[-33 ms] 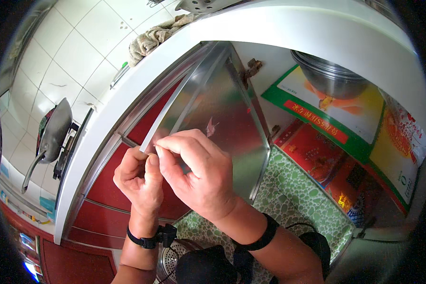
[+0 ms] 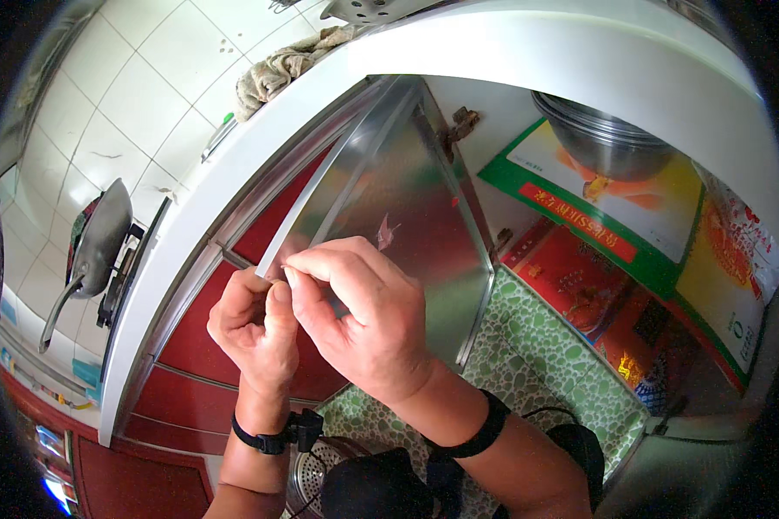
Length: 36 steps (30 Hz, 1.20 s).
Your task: Repairing a kitchen cabinet door hinge using a utility knife and a screwdriver.
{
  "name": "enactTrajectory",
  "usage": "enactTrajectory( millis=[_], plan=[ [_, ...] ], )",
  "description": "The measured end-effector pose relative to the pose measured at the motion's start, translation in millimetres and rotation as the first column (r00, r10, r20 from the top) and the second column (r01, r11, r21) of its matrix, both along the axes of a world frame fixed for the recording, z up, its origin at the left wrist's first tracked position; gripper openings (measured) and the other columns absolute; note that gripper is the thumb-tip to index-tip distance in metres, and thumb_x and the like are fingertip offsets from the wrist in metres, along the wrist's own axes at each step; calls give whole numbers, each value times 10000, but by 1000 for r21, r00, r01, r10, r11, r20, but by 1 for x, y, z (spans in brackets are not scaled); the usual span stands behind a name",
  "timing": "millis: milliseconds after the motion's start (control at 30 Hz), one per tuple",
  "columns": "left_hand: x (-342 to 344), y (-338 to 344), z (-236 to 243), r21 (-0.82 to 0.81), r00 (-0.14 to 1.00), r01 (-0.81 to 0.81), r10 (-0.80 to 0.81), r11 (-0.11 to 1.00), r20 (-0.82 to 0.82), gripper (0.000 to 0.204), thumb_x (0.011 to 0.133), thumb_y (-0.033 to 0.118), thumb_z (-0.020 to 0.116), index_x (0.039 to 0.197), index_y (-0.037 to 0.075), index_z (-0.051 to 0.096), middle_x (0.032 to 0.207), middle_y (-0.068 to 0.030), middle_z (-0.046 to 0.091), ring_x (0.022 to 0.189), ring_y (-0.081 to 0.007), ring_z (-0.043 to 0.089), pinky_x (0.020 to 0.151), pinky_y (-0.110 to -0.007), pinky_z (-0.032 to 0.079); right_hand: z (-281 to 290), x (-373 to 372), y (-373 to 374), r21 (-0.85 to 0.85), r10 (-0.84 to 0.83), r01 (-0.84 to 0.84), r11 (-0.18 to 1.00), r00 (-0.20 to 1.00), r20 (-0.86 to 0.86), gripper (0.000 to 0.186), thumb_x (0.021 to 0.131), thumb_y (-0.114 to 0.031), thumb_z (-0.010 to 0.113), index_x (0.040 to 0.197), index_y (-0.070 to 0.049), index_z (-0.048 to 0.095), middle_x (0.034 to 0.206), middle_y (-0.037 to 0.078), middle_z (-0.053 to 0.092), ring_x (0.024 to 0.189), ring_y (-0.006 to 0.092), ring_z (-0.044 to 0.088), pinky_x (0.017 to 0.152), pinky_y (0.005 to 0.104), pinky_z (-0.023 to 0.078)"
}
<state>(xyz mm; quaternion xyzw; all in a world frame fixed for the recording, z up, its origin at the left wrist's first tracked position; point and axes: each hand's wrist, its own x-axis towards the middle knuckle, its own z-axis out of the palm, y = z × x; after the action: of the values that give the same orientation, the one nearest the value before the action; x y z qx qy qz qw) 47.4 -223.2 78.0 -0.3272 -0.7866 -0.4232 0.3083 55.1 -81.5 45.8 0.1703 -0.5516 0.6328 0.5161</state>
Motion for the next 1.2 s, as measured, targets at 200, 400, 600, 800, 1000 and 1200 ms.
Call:
enactTrajectory(
  millis=[200, 400, 600, 800, 1000, 1200],
  plan=[
    [-1, 8, -2, 67, 994, -107, 108, 992, 0, 88, 916, 39, 703, 887, -26, 652, 715, -10, 641, 636, -44, 533, 568, -220, 438, -2, 1, -1, 12, -6, 6, 1000, 1000, 2, 148, 843, 26, 757, 963, -14, 679, 891, 130, 702, 752, 280, 696, 640, 357, 558],
    [8, 30, 5, 229, 989, -102, 75, 968, 124, 117, 951, 44, 647, 873, -36, 612, 717, 0, 608, 648, -45, 524, 573, -219, 431, -4, -2, -3, -50, 44, -42, 998, 999, 29, 139, 838, 41, 746, 945, -13, 675, 887, 125, 698, 765, 280, 689, 657, 364, 551],
    [14, 35, 7, 230, 988, -114, 85, 967, 129, 145, 930, 43, 532, 807, -15, 582, 727, -4, 578, 646, -47, 460, 607, -211, 393, -6, 1, -6, -87, 81, -76, 993, 995, 54, 144, 885, 76, 718, 1006, 2, 690, 930, 78, 694, 722, 94, 634, 542, 223, 486],
    [1, 31, 9, 254, 976, -162, 118, 953, 182, 150, 880, 12, 517, 733, -15, 531, 645, -21, 558, 607, -55, 475, 529, -230, 388, -9, 2, -9, -139, 108, -96, 986, 991, 75, 150, 838, 71, 737, 951, -7, 676, 876, 120, 695, 747, 228, 689, 657, 324, 544],
    [-1, 37, 6, 288, 981, -149, 104, 946, 164, 134, 857, -3, 489, 731, -23, 529, 651, -42, 594, 615, -60, 497, 531, -232, 394, -14, 1, -8, -119, 95, -83, 989, 990, 104, 147, 839, 73, 739, 947, -6, 678, 878, 117, 698, 746, 223, 691, 651, 315, 539],
    [0, 29, 1, 288, 990, -91, 55, 953, 132, 111, 808, -28, 444, 788, -38, 552, 682, -49, 610, 631, -64, 501, 560, -236, 421, -14, 7, -9, -158, 144, -124, 980, 982, 121, 130, 861, 70, 731, 953, -6, 680, 870, 92, 695, 731, 173, 674, 633, 286, 523]
  ],
)
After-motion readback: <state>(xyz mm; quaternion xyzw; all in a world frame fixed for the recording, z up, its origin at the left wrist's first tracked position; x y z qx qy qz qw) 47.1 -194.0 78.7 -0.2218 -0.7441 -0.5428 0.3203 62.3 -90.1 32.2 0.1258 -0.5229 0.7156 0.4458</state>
